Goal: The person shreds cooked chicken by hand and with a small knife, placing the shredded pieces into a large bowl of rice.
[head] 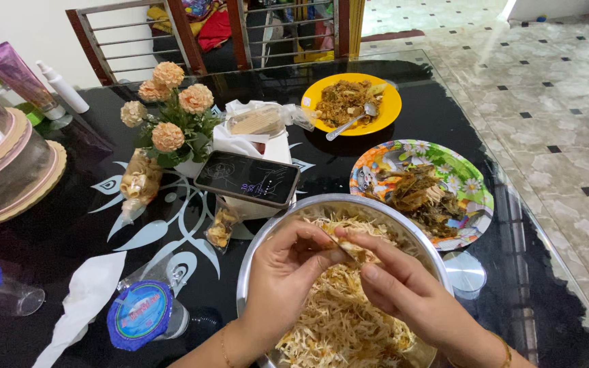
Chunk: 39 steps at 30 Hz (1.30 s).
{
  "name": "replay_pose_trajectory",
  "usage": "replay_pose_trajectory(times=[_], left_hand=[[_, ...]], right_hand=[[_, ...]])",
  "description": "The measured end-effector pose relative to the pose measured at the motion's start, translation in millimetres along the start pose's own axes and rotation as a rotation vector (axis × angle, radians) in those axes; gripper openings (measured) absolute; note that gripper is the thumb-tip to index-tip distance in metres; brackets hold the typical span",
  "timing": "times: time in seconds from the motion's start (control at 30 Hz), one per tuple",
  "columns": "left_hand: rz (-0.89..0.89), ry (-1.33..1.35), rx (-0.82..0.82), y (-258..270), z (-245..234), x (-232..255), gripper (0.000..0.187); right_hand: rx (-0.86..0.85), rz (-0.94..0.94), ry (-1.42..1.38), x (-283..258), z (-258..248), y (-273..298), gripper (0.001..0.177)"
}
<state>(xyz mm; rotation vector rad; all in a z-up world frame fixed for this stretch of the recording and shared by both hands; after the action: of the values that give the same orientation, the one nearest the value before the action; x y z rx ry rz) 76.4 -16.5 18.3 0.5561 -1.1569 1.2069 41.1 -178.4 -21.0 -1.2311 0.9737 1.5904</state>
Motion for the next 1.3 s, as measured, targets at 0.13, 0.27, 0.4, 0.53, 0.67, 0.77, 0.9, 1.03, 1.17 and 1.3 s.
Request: replay_pose_trajectory(times=[0.13, 0.27, 0.4, 0.53, 0.67, 0.77, 0.9, 1.03, 1.17, 1.3], left_hand=[[-0.018, -0.059, 0.067, 4, -3, -5, 0.014], [0.286, -0.419, 0.003, 13, 11, 12, 0.011], [0.369, -0.717, -0.035, 21, 22, 21, 0.013], [0.546, -0.777, -0.162, 28, 39, 40, 0.011], [0.286, -0.854, -0.071, 6, 19, 44, 0.012], [0.198, -0.968, -0.088, 6, 16, 37, 0.027], [0.249, -1.345, -0.26, 8, 21, 11, 0.048], [-0.133, -1.549, -0.381, 4, 14, -26, 0.039], [-0.176, -1.763, -0.214, -5, 2, -8, 0.036], [0.245, -1.66, -0.152, -4, 27, 19, 0.026]], right_hand=[[0.013, -0.037, 0.057, 13, 0, 0, 0.049], [0.177, -0.079, 0.044, 22, -6, -1, 0.037], [0.172, -0.016, -0.075, 20, -6, -7, 0.035], [0.187, 0.027, -0.205, 7, -16, -13, 0.036], [0.244, 0.065, -0.057, -1, -23, -4, 0.041], [0.181, 0.032, 0.057, -6, -17, -1, 0.045], [0.188, 0.011, 0.241, -13, -25, 5, 0.044], [0.195, -0.013, 0.282, -14, -34, 7, 0.039], [0.175, 0.052, 0.346, -10, -35, 14, 0.045], [0.222, 0.048, 0.365, -14, -37, 18, 0.044]])
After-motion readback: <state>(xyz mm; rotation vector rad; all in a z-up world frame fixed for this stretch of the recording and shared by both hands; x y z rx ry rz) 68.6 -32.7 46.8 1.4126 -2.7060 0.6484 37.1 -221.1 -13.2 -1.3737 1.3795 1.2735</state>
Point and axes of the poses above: each hand's wrist, its own y-axis away from the middle knuckle, its own z-axis out of the palm, x = y × z, the point moved 7 cm from there along -y, towards the middle knuckle
